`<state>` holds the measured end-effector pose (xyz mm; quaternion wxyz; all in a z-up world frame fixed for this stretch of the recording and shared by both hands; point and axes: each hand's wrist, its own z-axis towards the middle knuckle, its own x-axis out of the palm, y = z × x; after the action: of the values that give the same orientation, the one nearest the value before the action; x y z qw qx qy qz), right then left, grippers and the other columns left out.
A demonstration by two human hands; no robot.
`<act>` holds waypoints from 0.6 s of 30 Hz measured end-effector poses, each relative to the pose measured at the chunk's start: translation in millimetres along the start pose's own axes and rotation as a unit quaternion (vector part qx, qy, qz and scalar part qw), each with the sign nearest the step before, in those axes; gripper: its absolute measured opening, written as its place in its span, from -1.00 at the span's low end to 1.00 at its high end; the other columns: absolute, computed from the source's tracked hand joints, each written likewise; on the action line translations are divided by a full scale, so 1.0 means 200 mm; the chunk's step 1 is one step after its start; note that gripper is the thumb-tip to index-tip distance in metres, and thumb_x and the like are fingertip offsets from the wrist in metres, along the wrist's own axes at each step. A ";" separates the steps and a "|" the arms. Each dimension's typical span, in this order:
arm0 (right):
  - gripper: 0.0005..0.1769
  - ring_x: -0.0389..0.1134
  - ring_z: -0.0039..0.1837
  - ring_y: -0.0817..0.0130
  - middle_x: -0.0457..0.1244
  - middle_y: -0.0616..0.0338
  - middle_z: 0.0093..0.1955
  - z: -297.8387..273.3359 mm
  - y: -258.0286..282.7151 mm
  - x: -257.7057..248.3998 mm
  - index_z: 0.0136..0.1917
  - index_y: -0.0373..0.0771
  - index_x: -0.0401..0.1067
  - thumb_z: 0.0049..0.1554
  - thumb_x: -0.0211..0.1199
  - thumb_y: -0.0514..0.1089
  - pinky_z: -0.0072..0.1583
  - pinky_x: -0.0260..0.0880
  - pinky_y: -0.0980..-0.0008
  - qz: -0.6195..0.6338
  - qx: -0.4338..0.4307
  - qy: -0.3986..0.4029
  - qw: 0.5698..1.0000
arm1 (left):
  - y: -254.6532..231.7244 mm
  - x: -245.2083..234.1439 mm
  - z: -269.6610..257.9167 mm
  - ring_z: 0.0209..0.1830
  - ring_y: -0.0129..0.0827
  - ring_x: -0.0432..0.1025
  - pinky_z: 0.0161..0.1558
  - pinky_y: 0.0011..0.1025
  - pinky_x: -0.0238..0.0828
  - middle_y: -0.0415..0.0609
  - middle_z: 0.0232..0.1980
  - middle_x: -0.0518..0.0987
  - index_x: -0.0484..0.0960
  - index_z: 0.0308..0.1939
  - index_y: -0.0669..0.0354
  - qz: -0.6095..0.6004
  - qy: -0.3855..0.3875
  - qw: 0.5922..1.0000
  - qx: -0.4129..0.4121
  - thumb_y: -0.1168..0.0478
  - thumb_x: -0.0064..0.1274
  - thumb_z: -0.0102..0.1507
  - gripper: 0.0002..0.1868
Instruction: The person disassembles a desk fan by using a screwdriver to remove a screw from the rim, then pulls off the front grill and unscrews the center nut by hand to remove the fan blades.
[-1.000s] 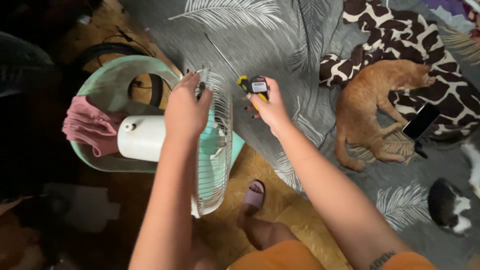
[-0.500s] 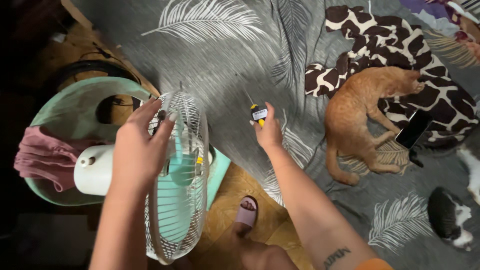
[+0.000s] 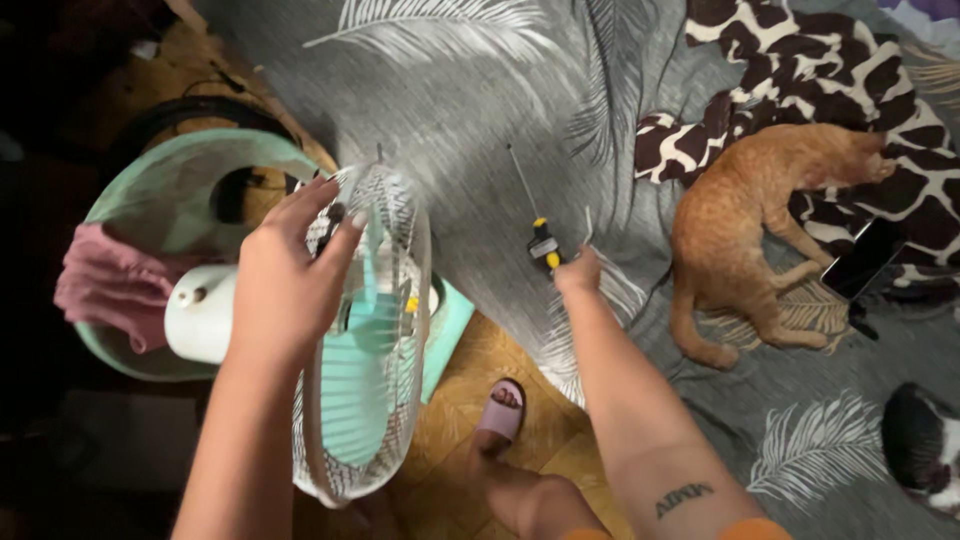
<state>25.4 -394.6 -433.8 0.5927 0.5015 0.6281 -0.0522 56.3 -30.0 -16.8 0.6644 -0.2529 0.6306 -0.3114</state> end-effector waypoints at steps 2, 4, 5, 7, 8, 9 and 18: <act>-0.19 0.36 0.25 -0.14 0.33 -0.22 0.18 -0.02 0.05 -0.02 0.25 -0.33 0.41 -0.25 0.64 -0.21 0.23 0.35 0.08 0.005 -0.064 -0.033 0.997 | -0.01 0.00 -0.02 0.35 0.04 0.44 0.33 -0.23 0.31 0.28 0.27 0.56 0.64 0.16 0.37 -0.001 -0.012 1.000 0.001 0.14 0.19 0.27 -0.54; -0.26 0.37 0.22 -0.19 0.35 -0.24 0.13 -0.05 0.16 -0.07 0.16 -0.36 0.47 -0.25 0.68 -0.16 0.20 0.35 0.02 0.026 -0.178 -0.069 0.981 | -0.03 0.01 -0.03 0.31 0.02 0.47 0.33 -0.24 0.33 0.26 0.24 0.59 0.65 0.14 0.35 0.001 -0.024 1.000 -0.003 0.14 0.22 0.24 -0.55; -0.39 0.41 0.11 0.04 0.39 -0.08 0.06 -0.06 0.26 -0.10 0.17 -0.30 0.48 -0.12 0.61 -0.13 0.11 0.40 0.17 0.094 -0.160 -0.007 0.983 | -0.04 0.00 -0.05 0.30 0.03 0.47 0.32 -0.23 0.34 0.26 0.22 0.59 0.65 0.12 0.37 0.007 -0.028 1.000 0.007 0.14 0.24 0.23 -0.55; -0.61 0.39 -0.07 0.38 0.40 0.14 -0.04 -0.18 0.55 -0.19 0.18 -0.23 0.50 0.09 0.45 -0.12 -0.08 0.38 0.38 0.246 -0.150 0.111 0.951 | -0.06 -0.02 -0.09 0.28 0.07 0.48 0.31 -0.20 0.36 0.26 0.20 0.61 0.65 0.08 0.39 0.020 -0.034 0.999 0.026 0.14 0.27 0.21 -0.55; -0.69 0.32 -0.14 0.49 0.38 0.21 -0.07 -0.28 0.73 -0.28 0.18 -0.20 0.51 0.17 0.36 -0.15 -0.18 0.31 0.42 0.329 -0.156 0.164 0.917 | -0.06 -0.04 -0.13 0.26 0.08 0.48 0.30 -0.19 0.36 0.27 0.20 0.60 0.65 0.09 0.40 0.016 -0.038 0.999 0.034 0.15 0.26 0.21 -0.54; -0.74 0.33 -0.13 0.53 0.37 0.25 -0.06 -0.40 0.89 -0.39 0.19 -0.19 0.51 0.23 0.32 -0.15 -0.17 0.31 0.46 0.353 -0.166 0.203 0.898 | -0.07 -0.06 -0.17 0.25 0.10 0.48 0.29 -0.18 0.36 0.28 0.20 0.60 0.64 0.11 0.40 0.012 -0.042 0.998 0.042 0.16 0.26 0.20 -0.53; -0.61 0.32 0.45 0.27 0.36 0.08 0.33 -1.00 1.60 -0.97 0.28 -0.26 0.50 0.20 0.13 -0.37 0.46 0.27 0.26 0.256 -0.457 0.396 0.754 | -0.08 -0.07 -0.38 0.25 0.12 0.48 0.28 -0.15 0.37 0.26 0.21 0.60 0.68 0.03 0.31 0.054 -0.079 0.992 0.081 0.17 0.20 0.27 -0.67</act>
<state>68.0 -215.6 -50.8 0.4409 0.2891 0.6035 0.5981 -20.2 -27.3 -1.4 0.7462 -0.1879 0.5618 -0.3037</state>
